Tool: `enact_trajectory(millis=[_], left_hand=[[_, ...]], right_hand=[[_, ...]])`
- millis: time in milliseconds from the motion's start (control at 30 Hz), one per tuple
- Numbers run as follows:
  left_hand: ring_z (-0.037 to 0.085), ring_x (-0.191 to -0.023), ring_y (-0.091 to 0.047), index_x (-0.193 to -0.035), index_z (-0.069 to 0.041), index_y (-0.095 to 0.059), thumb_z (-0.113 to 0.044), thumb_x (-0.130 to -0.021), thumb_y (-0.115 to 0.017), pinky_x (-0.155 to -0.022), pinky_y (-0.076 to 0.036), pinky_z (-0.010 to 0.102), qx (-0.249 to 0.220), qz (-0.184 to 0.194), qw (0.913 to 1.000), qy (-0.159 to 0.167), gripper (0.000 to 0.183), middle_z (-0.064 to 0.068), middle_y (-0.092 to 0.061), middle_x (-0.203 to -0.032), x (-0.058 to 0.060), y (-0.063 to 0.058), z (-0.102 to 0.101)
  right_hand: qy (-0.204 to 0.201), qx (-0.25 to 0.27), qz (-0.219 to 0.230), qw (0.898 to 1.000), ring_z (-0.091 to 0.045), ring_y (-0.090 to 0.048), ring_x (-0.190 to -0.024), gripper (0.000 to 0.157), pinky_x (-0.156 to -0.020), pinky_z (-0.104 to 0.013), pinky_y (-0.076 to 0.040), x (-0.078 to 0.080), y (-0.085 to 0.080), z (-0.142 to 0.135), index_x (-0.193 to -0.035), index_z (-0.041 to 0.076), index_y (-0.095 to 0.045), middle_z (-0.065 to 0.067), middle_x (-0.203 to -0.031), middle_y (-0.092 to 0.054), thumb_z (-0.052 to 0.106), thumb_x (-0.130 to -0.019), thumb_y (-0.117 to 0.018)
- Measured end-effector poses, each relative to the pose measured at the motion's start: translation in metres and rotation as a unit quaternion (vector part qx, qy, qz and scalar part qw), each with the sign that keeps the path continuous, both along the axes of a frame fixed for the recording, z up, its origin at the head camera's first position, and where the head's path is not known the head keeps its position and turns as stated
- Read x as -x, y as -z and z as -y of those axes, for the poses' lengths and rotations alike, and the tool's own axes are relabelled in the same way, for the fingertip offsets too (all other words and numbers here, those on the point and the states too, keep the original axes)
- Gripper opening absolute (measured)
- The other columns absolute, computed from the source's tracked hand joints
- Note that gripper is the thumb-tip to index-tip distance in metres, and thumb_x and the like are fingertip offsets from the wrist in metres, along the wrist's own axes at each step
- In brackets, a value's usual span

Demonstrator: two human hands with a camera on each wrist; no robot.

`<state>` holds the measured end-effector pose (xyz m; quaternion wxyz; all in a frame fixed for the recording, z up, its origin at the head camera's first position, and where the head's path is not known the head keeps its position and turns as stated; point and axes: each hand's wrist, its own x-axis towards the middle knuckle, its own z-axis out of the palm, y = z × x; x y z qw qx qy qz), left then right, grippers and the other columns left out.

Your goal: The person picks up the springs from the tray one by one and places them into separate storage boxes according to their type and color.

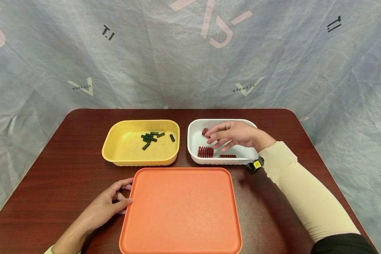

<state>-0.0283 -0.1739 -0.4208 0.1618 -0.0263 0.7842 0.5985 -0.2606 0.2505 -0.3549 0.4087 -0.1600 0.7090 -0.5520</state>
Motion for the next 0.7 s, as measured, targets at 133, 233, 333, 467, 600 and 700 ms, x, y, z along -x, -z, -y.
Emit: enact_trajectory(millis=[133,233,333,467,600,700], left_hand=[[0.022,-0.089,-0.068,-0.152,-0.006,-0.045,-0.002,-0.096,-0.070,-0.072,-0.064,0.034,0.000,0.002,1.0000,-0.003,0.062,0.018,-0.048,-0.137,0.000,-0.001,-0.001],[0.022,-0.089,-0.069,-0.152,-0.006,-0.045,-0.001,-0.096,-0.070,-0.072,-0.064,0.034,0.005,0.001,1.0000,-0.001,0.061,0.018,-0.047,-0.137,0.001,-0.001,-0.001],[0.023,-0.089,-0.069,-0.152,-0.006,-0.046,-0.001,-0.096,-0.070,-0.072,-0.064,0.034,0.009,0.001,1.0000,0.002,0.061,0.019,-0.047,-0.137,0.001,0.000,-0.001],[0.024,-0.089,-0.069,-0.151,-0.007,-0.046,-0.002,-0.096,-0.070,-0.072,-0.064,0.034,0.011,0.001,0.9999,0.005,0.061,0.019,-0.047,-0.137,0.001,0.000,-0.001],[0.023,-0.089,-0.068,-0.152,-0.006,-0.045,-0.002,-0.096,-0.070,-0.071,-0.064,0.035,0.009,-0.002,0.9999,0.006,0.061,0.019,-0.047,-0.137,0.000,0.000,-0.001],[0.023,-0.088,-0.068,-0.153,-0.004,-0.043,-0.002,-0.096,-0.070,-0.071,-0.064,0.035,0.003,-0.002,1.0000,0.006,0.063,0.019,-0.046,-0.138,0.000,-0.001,-0.001]], right_hand=[[-0.020,0.047,-0.018,0.999,-0.034,-0.070,-0.108,0.034,-0.080,-0.041,-0.063,-0.013,0.001,-0.003,-0.137,-0.002,-0.061,-0.018,-0.126,-0.069,0.011,-0.106,-0.059],[-0.037,0.081,-0.022,0.996,-0.034,-0.070,-0.106,0.030,-0.080,-0.042,-0.063,-0.022,0.003,-0.004,-0.135,0.000,-0.063,-0.019,-0.125,-0.068,0.010,-0.107,-0.055],[-0.051,0.108,-0.023,0.993,-0.032,-0.071,-0.104,0.030,-0.079,-0.042,-0.064,-0.029,0.006,-0.004,-0.134,-0.001,-0.064,-0.019,-0.122,-0.068,0.009,-0.108,-0.051],[-0.054,0.128,-0.024,0.990,-0.028,-0.072,-0.100,0.028,-0.076,-0.039,-0.064,-0.038,0.009,-0.003,-0.131,0.001,-0.066,-0.017,-0.119,-0.069,0.007,-0.108,-0.051],[-0.040,0.130,-0.034,0.990,-0.026,-0.071,-0.098,0.026,-0.074,-0.039,-0.064,-0.048,0.006,-0.001,-0.127,0.006,-0.069,-0.015,-0.117,-0.069,0.009,-0.108,-0.052],[-0.010,0.118,-0.052,0.992,-0.027,-0.071,-0.095,0.024,-0.071,-0.039,-0.064,-0.057,0.001,0.002,-0.125,0.005,-0.070,-0.016,-0.112,-0.069,0.012,-0.108,-0.055]])
